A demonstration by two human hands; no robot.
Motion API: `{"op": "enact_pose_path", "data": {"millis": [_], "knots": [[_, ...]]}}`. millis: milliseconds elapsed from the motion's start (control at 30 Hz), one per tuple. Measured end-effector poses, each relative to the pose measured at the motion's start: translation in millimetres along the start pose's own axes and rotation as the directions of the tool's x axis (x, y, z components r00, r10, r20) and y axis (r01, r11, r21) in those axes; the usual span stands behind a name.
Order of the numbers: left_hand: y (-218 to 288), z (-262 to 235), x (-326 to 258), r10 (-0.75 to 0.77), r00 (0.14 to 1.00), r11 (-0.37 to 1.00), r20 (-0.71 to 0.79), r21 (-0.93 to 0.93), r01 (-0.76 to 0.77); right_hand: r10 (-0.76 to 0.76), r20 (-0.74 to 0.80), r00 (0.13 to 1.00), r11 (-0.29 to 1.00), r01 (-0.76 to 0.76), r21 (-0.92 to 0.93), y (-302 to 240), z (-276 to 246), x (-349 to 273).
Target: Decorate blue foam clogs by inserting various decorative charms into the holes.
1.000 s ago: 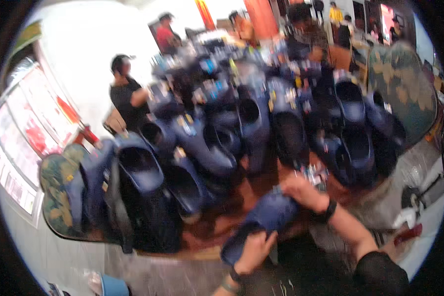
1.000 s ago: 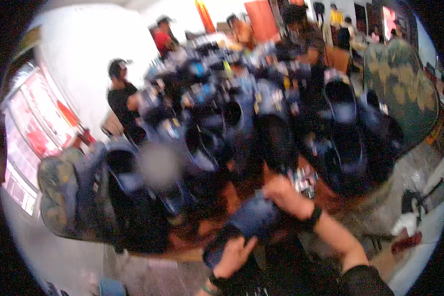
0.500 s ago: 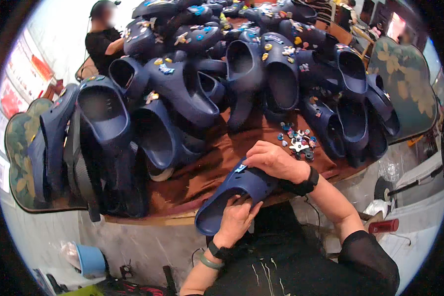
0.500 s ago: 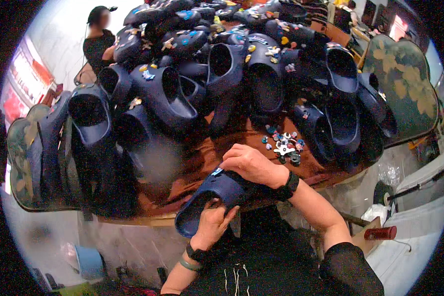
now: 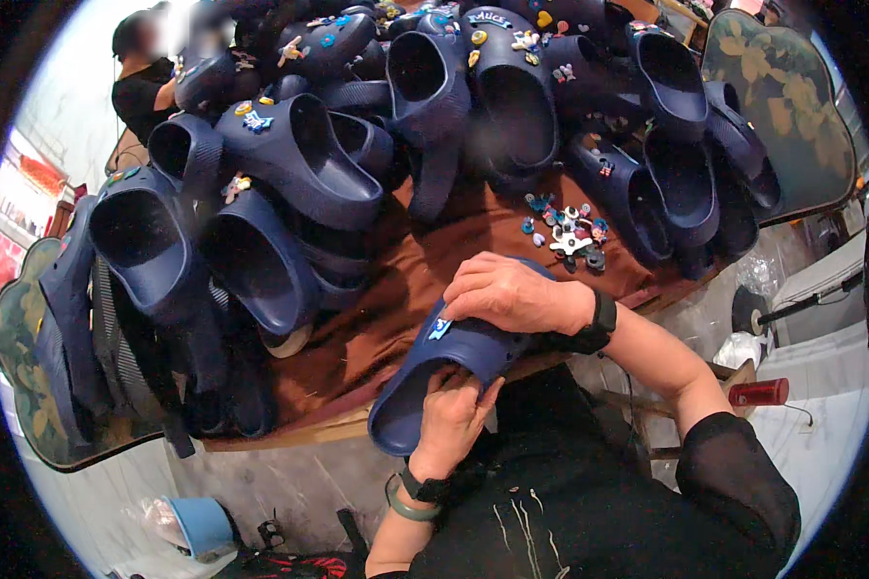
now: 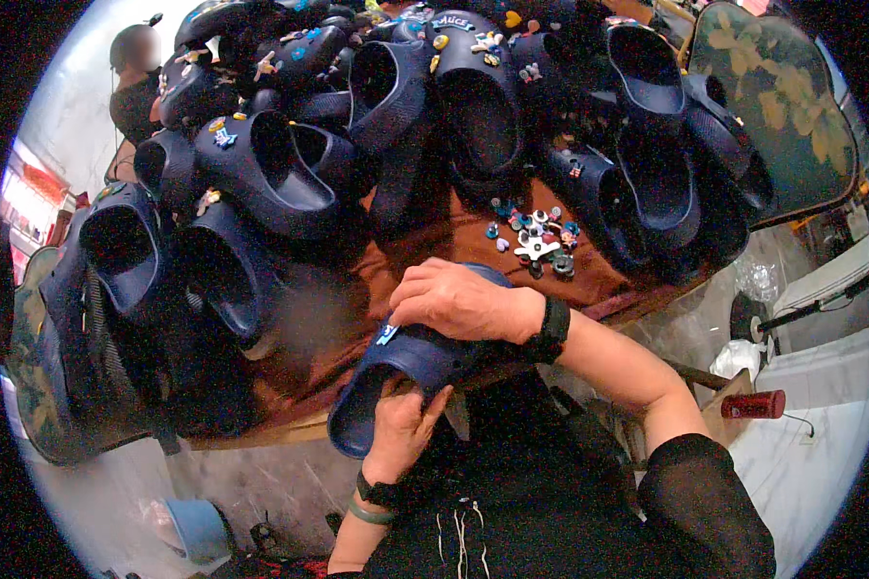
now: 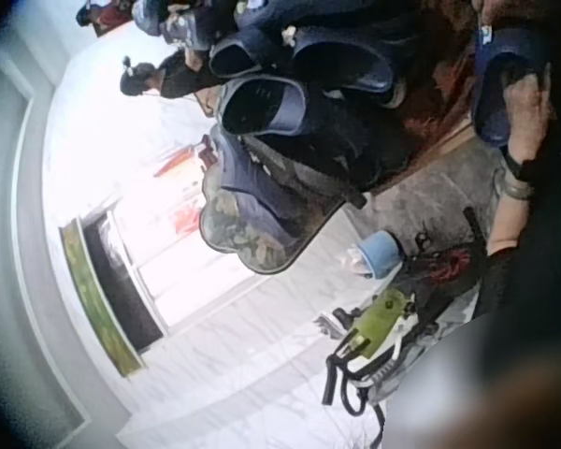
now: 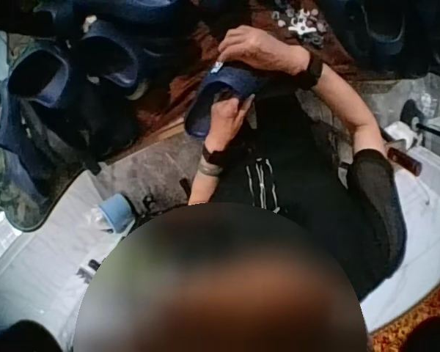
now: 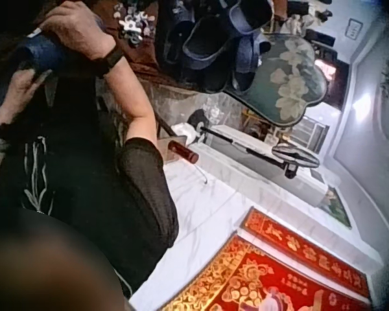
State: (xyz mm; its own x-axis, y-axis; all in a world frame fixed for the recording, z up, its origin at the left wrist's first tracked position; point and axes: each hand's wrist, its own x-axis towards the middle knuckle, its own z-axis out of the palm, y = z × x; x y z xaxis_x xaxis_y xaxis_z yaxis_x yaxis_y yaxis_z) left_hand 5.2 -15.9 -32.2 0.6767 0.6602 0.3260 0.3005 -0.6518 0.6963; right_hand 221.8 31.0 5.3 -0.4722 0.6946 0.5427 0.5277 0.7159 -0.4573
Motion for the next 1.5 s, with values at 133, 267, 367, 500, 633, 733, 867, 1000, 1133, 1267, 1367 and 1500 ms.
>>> {"op": "enact_pose_path", "data": {"millis": [133, 267, 367, 500, 633, 733, 867, 1000, 1133, 1267, 1367, 1500], "knots": [[3.9, -4.8, 7.1, 0.022, 1.000, 1.000, 0.016, 0.016, -0.022, -0.033, 0.210, 0.977, 0.973, 0.080, -0.217, -11.6, -17.8, 9.7], [1.9, -6.3, 4.5, 0.033, 0.999, 0.999, 0.028, 0.029, -0.034, 0.019, 0.389, 0.921, 0.940, 0.117, -0.321, -20.2, -17.6, 13.0], [2.8, -9.9, 2.4, -0.040, 0.998, 0.999, 0.052, 0.021, 0.039, 0.065, 0.321, 0.945, 0.915, 0.072, -0.396, -22.0, -3.9, 1.6], [3.3, -7.5, 1.9, -0.121, 0.990, 0.992, 0.072, 0.033, 0.119, 0.000, 0.009, 1.000, 0.919, 0.003, -0.393, -18.4, 6.5, -15.3], [2.3, -5.9, 5.0, -0.233, 0.972, 0.971, 0.036, -0.035, 0.234, 0.247, -0.252, 0.936, 0.916, -0.310, -0.254, 7.8, -20.8, -53.1], [-1.7, -9.9, 0.1, -0.180, 0.981, 0.982, 0.071, 0.076, 0.175, 0.427, -0.339, 0.838, 0.773, -0.533, -0.344, 35.4, -56.5, -102.2], [7.6, -10.0, 6.3, -0.309, 0.950, 0.946, 0.048, -0.085, 0.312, 0.552, -0.214, 0.806, 0.725, -0.591, -0.354, 43.0, -69.1, -126.5], [0.1, -6.6, 4.3, -0.366, 0.929, 0.919, 0.057, -0.132, 0.371, 0.571, -0.140, 0.809, 0.677, -0.561, -0.477, 48.0, -66.3, -132.7], [3.7, -7.5, 12.5, -0.422, 0.901, 0.903, 0.102, -0.045, 0.428, 0.536, -0.152, 0.831, 0.706, -0.539, -0.459, 49.8, -66.4, -139.7], [27.2, -11.7, 35.3, -0.335, 0.942, 0.892, 0.027, -0.314, 0.327, 0.524, -0.169, 0.835, 0.681, -0.530, -0.505, 56.6, -65.7, -136.9], [22.7, -10.6, 44.1, -0.351, 0.935, 0.871, 0.048, -0.350, 0.345, 0.474, -0.140, 0.870, 0.615, -0.440, -0.654, 50.9, -64.6, -129.5], [13.1, 1.0, 30.8, -0.378, 0.921, 0.864, 0.091, -0.323, 0.387, 0.444, -0.161, 0.881, 0.601, -0.427, -0.676, 45.7, -64.5, -134.0]]}}
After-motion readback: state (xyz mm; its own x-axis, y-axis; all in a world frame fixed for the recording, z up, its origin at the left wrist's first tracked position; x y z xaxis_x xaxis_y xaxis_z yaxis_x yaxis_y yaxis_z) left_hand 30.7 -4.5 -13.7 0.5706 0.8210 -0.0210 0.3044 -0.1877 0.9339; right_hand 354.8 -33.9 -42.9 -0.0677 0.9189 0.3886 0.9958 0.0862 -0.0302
